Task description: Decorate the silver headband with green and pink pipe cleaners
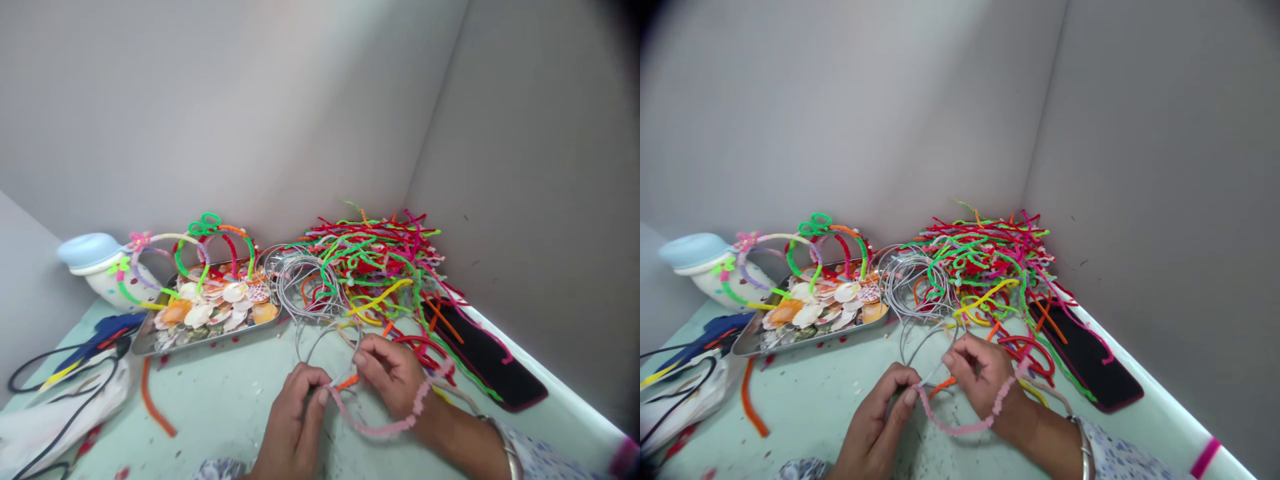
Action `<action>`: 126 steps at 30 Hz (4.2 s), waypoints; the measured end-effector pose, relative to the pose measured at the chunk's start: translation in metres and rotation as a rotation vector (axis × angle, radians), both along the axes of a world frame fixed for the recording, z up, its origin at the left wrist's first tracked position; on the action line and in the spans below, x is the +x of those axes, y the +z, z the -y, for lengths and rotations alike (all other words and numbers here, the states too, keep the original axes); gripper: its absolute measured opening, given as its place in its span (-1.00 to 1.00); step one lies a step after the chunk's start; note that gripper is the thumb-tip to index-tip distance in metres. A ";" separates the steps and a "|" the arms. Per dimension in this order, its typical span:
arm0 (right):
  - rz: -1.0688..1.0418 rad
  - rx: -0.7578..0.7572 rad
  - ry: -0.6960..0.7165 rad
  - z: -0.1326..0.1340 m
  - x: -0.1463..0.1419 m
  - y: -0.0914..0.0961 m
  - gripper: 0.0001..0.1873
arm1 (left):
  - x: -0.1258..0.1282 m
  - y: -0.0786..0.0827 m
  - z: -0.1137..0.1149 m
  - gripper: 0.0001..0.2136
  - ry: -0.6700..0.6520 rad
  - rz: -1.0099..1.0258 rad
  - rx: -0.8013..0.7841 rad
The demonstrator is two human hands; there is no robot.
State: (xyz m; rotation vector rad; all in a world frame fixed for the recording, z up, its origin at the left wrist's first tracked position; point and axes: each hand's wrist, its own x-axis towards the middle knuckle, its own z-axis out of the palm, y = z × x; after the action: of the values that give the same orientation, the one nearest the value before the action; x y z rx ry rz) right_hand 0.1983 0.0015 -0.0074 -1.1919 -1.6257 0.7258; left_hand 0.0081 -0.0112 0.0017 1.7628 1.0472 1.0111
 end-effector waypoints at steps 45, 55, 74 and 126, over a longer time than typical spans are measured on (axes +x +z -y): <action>-0.927 -0.746 0.282 -0.008 -0.010 0.006 -0.59 | 0.004 -0.006 0.002 -0.93 0.093 -0.138 0.158; -0.949 -0.748 0.275 -0.008 -0.009 -0.001 -0.61 | -0.002 -0.004 -0.001 -0.93 0.060 -0.221 0.189; -0.849 -0.742 0.288 -0.003 -0.007 0.011 -0.69 | -0.004 -0.004 0.000 -0.93 0.042 -0.186 0.279; -0.854 -0.663 0.279 -0.006 -0.010 0.002 -0.67 | -0.002 -0.005 -0.003 -0.84 0.089 -0.156 0.149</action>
State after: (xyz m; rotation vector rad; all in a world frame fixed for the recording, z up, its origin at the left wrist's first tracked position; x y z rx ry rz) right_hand 0.1885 0.0073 -0.0056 -0.8677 -0.8330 1.7617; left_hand 0.0058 -0.0087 -0.0029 1.9563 1.1825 1.0414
